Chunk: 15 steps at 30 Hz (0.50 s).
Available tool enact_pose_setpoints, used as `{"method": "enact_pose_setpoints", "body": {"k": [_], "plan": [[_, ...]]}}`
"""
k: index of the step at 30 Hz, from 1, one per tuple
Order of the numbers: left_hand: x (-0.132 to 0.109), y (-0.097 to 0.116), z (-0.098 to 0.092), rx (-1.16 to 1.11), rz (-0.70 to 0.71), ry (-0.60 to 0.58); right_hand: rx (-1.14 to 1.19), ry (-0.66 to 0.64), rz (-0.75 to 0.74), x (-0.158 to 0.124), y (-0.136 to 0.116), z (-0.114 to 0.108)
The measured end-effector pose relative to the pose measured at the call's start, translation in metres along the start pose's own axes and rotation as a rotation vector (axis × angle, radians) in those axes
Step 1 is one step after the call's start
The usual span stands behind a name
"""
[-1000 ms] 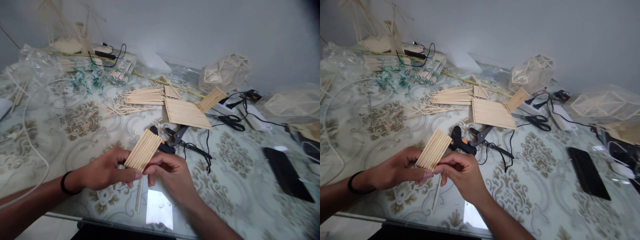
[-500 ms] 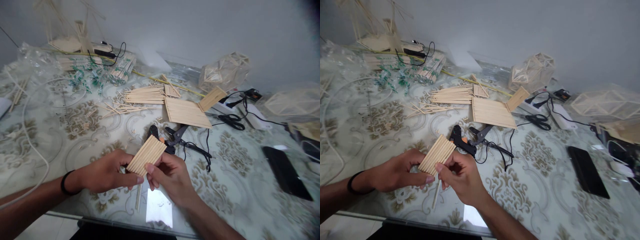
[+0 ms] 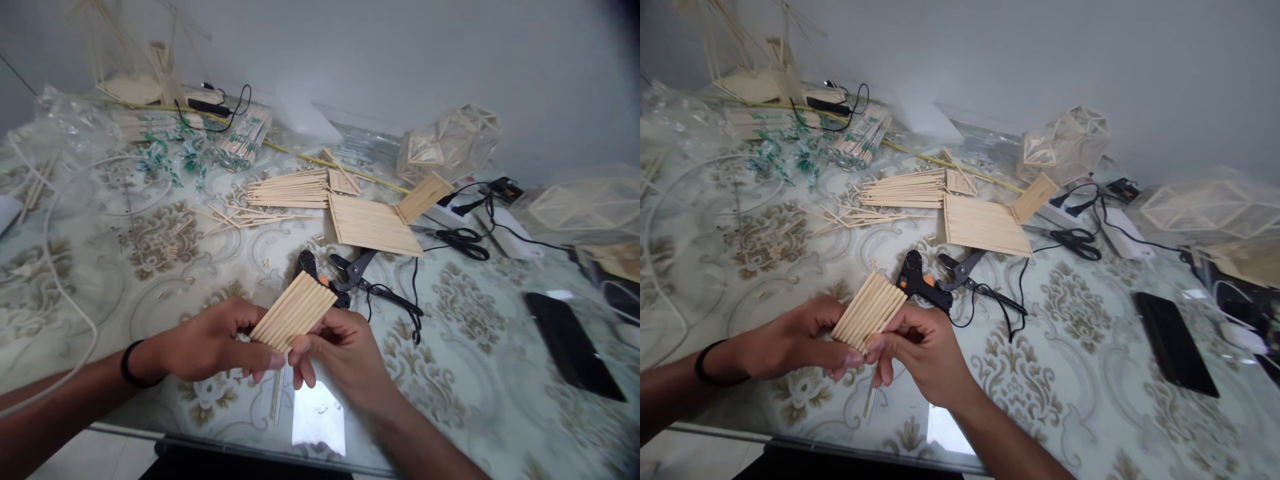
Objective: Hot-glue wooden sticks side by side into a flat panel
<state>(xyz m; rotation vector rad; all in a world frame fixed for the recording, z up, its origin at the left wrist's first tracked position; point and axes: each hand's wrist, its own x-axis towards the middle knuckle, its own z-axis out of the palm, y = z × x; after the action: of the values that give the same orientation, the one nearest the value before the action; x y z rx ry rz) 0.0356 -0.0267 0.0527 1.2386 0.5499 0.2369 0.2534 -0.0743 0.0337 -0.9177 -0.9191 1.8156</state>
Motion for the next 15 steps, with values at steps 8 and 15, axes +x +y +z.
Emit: {"method": "enact_pose_setpoints", "body": {"k": [8, 15], "plan": [[-0.0009, -0.0014, -0.0029, 0.241, 0.086, 0.117, -0.103, 0.060, -0.065, 0.0013, -0.0056, 0.0033], [-0.0010, 0.0015, -0.0013, 0.323, 0.071, 0.099, -0.080, 0.058, -0.103, 0.0005, 0.0031, 0.0009]]}}
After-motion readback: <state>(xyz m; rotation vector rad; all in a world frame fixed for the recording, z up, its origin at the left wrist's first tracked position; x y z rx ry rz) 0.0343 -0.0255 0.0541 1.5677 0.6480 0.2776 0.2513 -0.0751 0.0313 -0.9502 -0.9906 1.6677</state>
